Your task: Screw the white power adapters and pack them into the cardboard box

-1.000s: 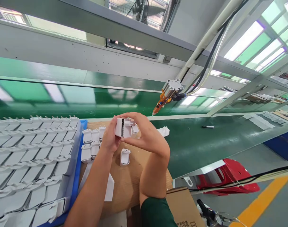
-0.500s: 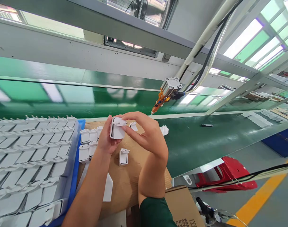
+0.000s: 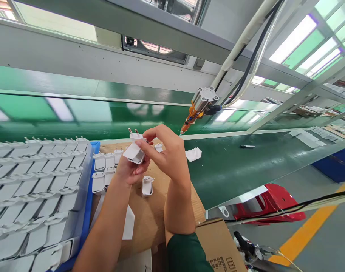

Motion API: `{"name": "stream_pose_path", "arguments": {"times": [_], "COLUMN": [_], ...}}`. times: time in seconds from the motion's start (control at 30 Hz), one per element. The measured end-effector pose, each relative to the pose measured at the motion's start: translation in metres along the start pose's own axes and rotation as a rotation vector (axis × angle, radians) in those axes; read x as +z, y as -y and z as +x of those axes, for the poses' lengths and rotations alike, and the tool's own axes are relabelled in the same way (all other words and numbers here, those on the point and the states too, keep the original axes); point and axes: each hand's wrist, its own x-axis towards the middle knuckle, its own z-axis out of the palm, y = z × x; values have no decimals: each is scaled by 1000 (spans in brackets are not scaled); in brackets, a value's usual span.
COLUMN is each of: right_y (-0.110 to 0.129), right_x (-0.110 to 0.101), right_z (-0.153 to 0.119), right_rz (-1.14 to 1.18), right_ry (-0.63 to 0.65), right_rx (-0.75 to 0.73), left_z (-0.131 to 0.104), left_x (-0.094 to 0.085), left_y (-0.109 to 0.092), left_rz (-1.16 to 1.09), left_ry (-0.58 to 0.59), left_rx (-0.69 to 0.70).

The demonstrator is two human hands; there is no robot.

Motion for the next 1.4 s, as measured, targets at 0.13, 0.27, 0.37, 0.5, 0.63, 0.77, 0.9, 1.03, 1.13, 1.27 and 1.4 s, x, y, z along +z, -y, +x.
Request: {"name": "stream_pose_path", "arguments": {"times": [0.13, 0.27, 0.37, 0.5, 0.63, 0.77, 0.9, 1.03, 1.13, 1.27, 1.4], "right_y": [-4, -12, -19, -26, -32, -47, -70, -92, -106, -122, -122], "right_x": [-4, -12, -13, -6, -7, -15, -2, 25, 41, 56, 59], "right_z": [0, -2, -2, -1, -1, -2, 1, 4, 2, -5, -5], "right_rz": [35, 89, 121, 143, 108, -31, -152, -265, -348, -422, -443], "right_ry": [43, 186, 327, 460, 423, 441, 606, 784, 831, 886, 929], "right_rx": [45, 100, 109, 61, 116, 245, 363, 391, 405, 408, 404], "left_z": [1, 4, 7, 11, 14, 12, 9, 9, 10, 11, 12], "left_x": [1, 0, -2, -4, -10, -16, -17, -18, -21, -24, -25], "left_y": [2, 4, 6, 10, 12, 7, 1, -2, -3, -4, -5], "left_rz": [8, -45, -29, 22, 191, 318, 135, 36, 9, -3, -20], "left_ry": [-47, -193, -315, -422, -459, -675, -698, -691, -709, -711, -712], "left_rx": [50, 146, 164, 200, 345, 698, 767, 732, 736, 754, 751]}}
